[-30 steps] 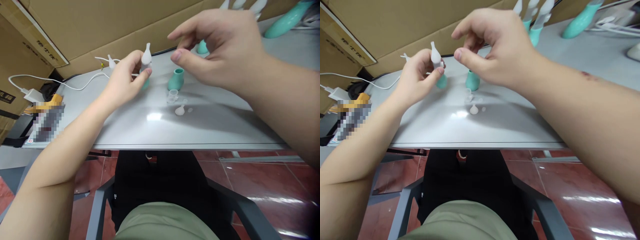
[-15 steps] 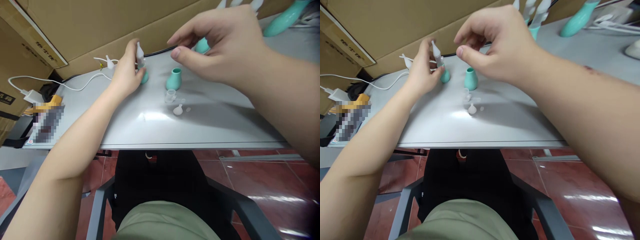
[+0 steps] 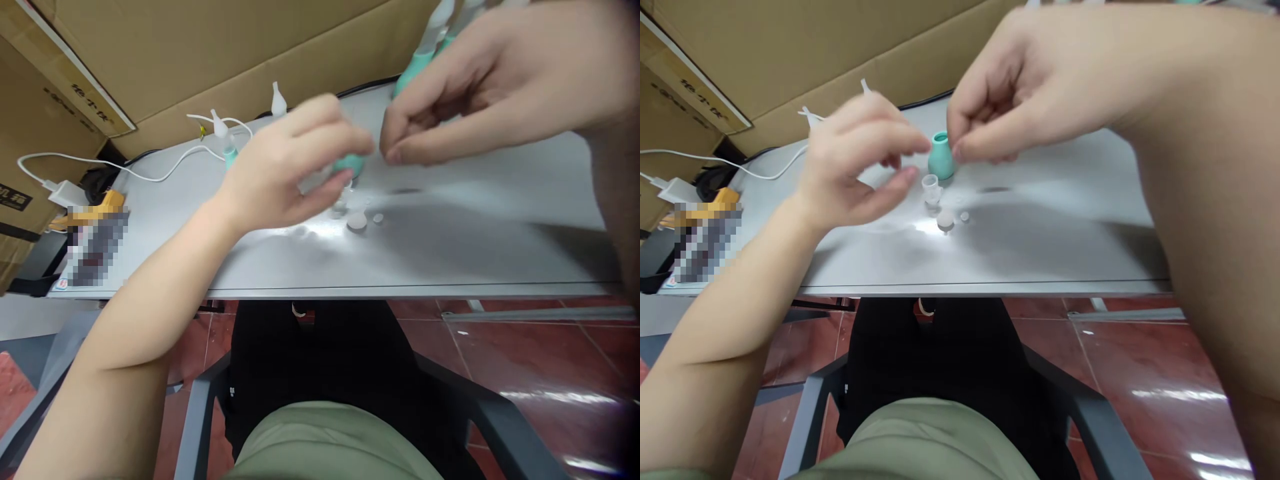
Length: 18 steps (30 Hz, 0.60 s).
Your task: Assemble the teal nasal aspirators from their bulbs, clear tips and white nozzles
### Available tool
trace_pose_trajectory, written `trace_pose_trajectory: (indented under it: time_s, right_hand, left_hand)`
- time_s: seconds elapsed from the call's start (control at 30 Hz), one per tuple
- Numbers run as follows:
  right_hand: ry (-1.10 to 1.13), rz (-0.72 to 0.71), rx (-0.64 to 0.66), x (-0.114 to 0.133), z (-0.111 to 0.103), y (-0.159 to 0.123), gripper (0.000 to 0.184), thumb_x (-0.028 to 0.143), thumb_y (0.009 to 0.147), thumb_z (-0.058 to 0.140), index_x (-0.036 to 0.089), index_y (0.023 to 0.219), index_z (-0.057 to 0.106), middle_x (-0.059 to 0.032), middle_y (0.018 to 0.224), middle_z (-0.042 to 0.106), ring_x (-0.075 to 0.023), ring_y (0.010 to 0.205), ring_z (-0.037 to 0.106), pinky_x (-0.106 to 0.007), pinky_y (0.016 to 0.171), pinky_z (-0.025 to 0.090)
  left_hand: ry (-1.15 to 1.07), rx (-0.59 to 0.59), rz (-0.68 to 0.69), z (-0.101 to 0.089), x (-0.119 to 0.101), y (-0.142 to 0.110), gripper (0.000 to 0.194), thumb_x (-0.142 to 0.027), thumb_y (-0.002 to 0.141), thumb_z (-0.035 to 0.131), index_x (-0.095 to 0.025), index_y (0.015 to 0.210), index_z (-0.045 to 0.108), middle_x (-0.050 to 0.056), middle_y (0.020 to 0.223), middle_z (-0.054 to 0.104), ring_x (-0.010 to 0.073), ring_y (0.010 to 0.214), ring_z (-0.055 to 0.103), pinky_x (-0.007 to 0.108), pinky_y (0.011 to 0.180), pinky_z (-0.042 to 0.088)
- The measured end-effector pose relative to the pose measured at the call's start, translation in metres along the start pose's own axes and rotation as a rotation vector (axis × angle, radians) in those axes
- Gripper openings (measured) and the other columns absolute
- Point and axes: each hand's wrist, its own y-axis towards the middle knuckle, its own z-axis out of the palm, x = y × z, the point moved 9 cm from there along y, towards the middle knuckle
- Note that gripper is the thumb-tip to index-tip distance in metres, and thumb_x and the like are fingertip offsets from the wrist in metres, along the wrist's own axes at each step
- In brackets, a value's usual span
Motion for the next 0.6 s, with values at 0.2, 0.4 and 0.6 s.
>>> trace_pose_trajectory:
  time_s: [0.2,0.4,0.6]
  right_hand:
    - [-0.175,0.154,0.399,-0.026,0.033,0.005,0.029,0.048,0.110,0.095,0.024,0.126,0.095,0.0022,0.089,0.078,-0.0095,0.072,0.061,-0.032,0.069,0.045]
    - [-0.173,0.172,0.391,-0.027,0.037,0.004,0.017,0.031,0.108,0.093,0.024,0.124,0.095,0.0049,0.087,0.079,-0.0073,0.066,0.057,-0.031,0.065,0.041]
    - [-0.262,0.249,0.490,-0.023,0.055,0.003,0.011,0.016,0.105,0.095,0.022,0.114,0.098,0.0082,0.083,0.078,-0.0081,0.069,0.066,-0.029,0.068,0.043]
  left_hand:
    - [-0.022,0.239,-0.063,0.021,-0.062,-0.019,0.035,-0.035,0.122,0.070,-0.040,0.152,0.086,0.006,0.124,0.090,0.0317,0.118,0.092,0.044,0.091,0.064]
    - [-0.036,0.198,-0.108,0.015,-0.054,-0.011,0.034,-0.029,0.116,0.080,-0.034,0.147,0.093,0.005,0.112,0.090,0.0284,0.098,0.089,0.044,0.086,0.064]
    - [-0.020,0.349,-0.114,0.034,-0.056,-0.010,0.028,-0.021,0.112,0.081,-0.032,0.133,0.094,0.004,0.110,0.089,0.0297,0.104,0.090,0.043,0.086,0.064]
